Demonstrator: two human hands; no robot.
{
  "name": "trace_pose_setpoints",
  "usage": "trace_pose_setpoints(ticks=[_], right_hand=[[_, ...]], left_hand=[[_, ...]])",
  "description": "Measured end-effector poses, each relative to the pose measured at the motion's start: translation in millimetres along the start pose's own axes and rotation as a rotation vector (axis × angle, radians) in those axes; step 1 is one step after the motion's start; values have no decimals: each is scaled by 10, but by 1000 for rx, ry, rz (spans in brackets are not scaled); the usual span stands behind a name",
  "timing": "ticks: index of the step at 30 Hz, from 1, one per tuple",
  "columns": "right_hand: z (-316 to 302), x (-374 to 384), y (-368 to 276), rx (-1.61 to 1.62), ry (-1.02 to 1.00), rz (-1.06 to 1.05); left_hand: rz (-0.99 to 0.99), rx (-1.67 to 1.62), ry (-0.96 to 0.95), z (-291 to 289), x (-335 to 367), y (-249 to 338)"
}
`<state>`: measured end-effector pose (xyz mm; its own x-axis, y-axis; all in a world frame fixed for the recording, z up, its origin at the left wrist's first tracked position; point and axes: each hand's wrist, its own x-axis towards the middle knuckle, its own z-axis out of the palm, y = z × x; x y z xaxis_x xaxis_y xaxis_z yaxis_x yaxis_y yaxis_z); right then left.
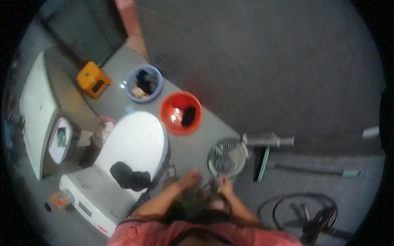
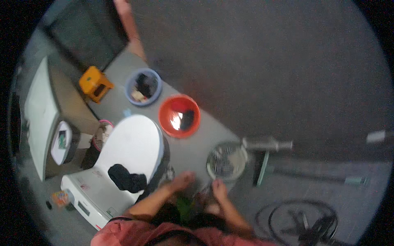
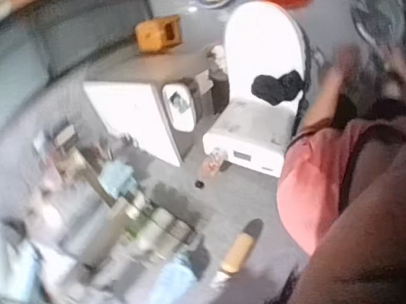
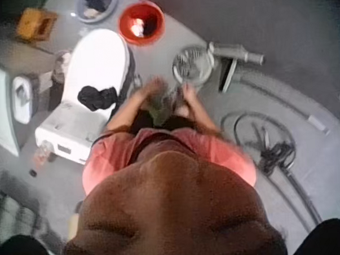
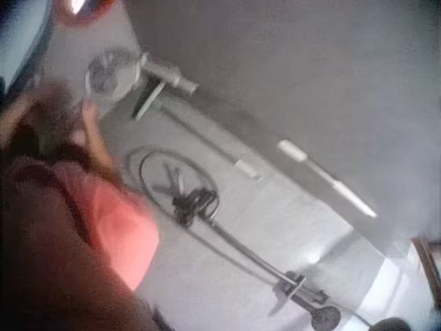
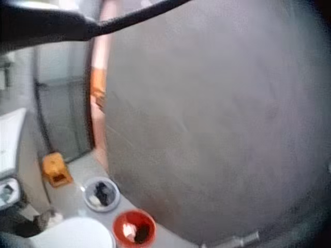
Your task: The person washes clothes by hand, soaking, scrubbing, and wringing out garments one at a time in a basin of water and placing them on top of the toilet lid.
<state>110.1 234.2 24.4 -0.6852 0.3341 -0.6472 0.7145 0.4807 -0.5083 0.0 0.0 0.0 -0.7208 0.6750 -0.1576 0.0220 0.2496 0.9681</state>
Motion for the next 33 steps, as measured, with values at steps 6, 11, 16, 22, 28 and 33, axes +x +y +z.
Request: trace_pose_setpoints(ticks=[6, 11, 16, 22, 28, 33], right_hand=[[315, 1186, 1713, -93, 372, 175], [461, 2284, 3290, -93, 337, 459], [674, 2845, 3392, 24, 286, 305], [1001, 3350, 3336, -440, 137, 289], [446, 3972, 4492, -203, 585, 123], [384, 3794, 3266, 670, 529, -277]], left_hand=[[-538, 71, -54, 459, 926, -561], [-469, 173, -320, 1447, 1988, -1375], [-364, 195, -425, 2397, 2417, -2668], [-578, 391, -352, 3137, 2802, -3456], [-380, -22, -165, 3734, 3517, -3082], [-1051, -834, -179, 3416, 3673, -2567]])
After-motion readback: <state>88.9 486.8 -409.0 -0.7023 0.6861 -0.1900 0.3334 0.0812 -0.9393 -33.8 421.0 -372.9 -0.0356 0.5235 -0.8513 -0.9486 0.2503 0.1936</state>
